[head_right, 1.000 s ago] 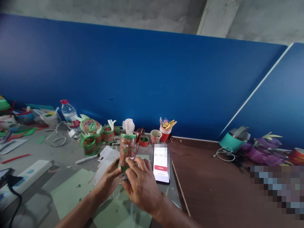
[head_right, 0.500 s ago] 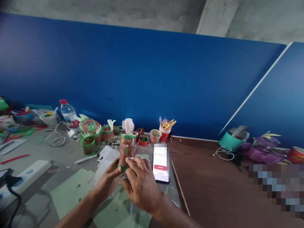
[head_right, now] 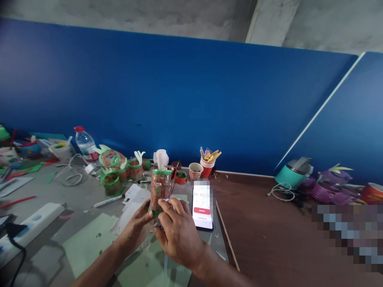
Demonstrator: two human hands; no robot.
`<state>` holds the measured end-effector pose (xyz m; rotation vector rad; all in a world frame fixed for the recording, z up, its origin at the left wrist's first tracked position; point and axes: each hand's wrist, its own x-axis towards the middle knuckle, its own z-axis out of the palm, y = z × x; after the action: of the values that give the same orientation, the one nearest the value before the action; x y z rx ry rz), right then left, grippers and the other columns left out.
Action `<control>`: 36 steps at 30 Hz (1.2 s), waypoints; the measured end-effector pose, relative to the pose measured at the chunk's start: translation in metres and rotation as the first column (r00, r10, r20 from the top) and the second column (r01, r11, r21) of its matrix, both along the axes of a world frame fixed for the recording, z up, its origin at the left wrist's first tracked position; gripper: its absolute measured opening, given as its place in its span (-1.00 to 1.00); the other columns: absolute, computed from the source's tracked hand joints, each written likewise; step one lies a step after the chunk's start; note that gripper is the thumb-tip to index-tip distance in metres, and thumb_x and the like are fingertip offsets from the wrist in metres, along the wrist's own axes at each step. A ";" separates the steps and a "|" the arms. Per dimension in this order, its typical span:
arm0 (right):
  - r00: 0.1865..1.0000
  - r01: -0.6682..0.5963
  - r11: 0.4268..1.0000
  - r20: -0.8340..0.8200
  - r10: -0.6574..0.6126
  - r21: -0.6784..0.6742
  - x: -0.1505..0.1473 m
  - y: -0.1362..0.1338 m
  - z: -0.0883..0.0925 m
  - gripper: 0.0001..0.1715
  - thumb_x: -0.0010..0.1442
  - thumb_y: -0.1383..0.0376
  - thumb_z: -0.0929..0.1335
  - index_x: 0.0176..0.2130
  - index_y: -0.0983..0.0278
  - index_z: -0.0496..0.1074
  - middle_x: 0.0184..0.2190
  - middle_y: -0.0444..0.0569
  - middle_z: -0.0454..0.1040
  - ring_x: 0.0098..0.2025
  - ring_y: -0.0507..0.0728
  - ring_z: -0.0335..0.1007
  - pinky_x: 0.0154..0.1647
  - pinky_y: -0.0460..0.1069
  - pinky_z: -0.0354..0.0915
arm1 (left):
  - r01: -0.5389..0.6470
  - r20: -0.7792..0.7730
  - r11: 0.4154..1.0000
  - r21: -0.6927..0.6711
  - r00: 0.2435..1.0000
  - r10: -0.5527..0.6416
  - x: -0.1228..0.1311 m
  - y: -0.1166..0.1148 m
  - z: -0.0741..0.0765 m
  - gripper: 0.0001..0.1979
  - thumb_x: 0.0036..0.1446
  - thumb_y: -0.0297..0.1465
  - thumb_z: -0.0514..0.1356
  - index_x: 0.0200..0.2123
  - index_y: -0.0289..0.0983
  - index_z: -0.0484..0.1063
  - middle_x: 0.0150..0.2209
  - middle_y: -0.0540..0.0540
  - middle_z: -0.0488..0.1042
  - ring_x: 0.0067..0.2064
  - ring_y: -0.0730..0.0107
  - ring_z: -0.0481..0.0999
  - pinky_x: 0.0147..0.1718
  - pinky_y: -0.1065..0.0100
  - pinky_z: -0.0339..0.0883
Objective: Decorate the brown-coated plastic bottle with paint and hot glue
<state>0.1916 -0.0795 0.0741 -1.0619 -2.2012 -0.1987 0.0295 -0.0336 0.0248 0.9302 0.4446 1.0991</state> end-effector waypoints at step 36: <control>0.985 -0.072 0.996 -0.155 0.080 0.061 0.004 0.000 0.002 -0.82 0.18 0.42 0.30 -0.17 0.27 0.37 0.11 0.19 0.40 0.15 0.29 0.23 0.06 0.22 0.32 | 0.050 0.142 0.999 -0.018 0.989 -0.047 0.001 0.002 0.004 -0.61 0.06 -0.34 0.29 0.00 -0.22 0.48 0.01 -0.16 0.54 0.15 -0.03 0.38 0.14 0.05 0.17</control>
<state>0.1959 -0.0795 0.0766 -0.9292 -2.0778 -0.1356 0.0301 -0.0316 0.0290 0.8337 0.3152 1.1055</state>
